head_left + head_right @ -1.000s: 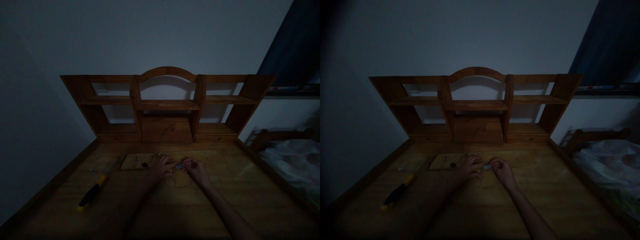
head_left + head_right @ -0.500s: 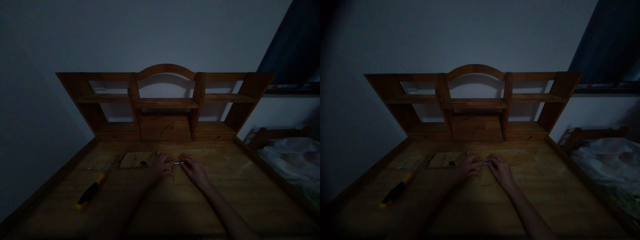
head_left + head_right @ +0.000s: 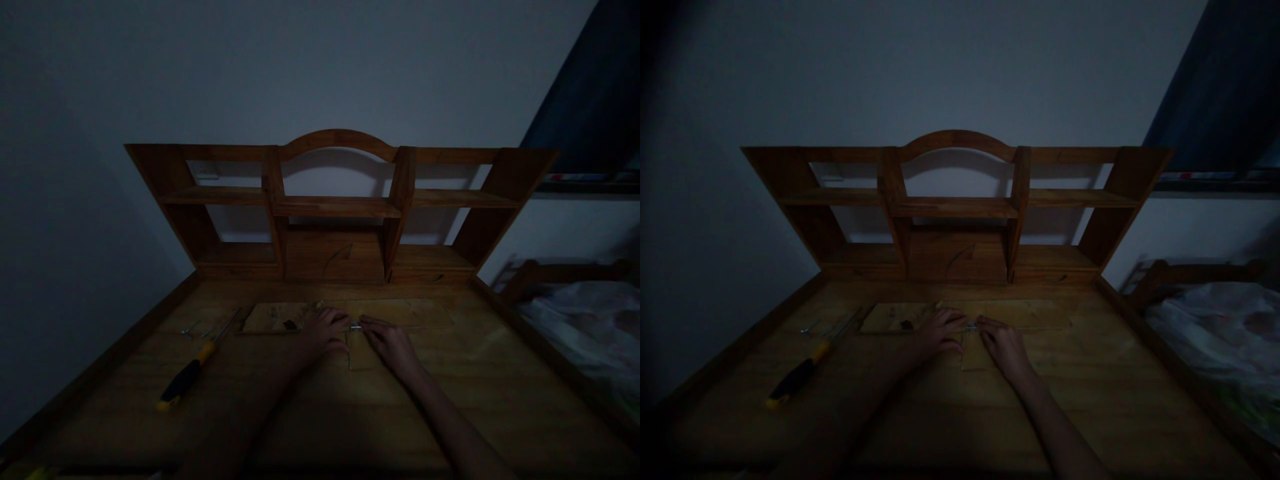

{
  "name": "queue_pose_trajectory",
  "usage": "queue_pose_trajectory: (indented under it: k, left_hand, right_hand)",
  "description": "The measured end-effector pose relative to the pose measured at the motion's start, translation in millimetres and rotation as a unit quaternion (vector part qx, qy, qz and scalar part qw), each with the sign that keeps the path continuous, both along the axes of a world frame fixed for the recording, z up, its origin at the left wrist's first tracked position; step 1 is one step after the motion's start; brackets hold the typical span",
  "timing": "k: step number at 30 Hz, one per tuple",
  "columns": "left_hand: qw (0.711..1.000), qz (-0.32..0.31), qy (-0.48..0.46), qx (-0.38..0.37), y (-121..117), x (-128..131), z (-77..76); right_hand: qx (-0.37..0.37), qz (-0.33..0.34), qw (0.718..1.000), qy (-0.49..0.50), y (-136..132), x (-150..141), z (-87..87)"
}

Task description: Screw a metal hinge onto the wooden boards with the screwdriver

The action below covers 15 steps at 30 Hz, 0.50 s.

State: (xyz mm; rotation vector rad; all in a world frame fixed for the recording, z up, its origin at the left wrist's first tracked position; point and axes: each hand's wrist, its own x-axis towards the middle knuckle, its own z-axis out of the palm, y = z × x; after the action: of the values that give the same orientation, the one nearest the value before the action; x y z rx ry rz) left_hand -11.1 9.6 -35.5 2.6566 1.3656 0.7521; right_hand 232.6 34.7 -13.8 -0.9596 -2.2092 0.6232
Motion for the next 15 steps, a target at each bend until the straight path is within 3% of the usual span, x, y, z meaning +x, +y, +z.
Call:
queue_pose_trajectory:
  k: [15]
  left_hand:
    - [1.0, -0.004, 0.0, 0.016, -0.4, -1.1, -3.0]
  right_hand:
    - [0.04, -0.011, 0.999, -0.029, -2.9, -0.8, -1.3]
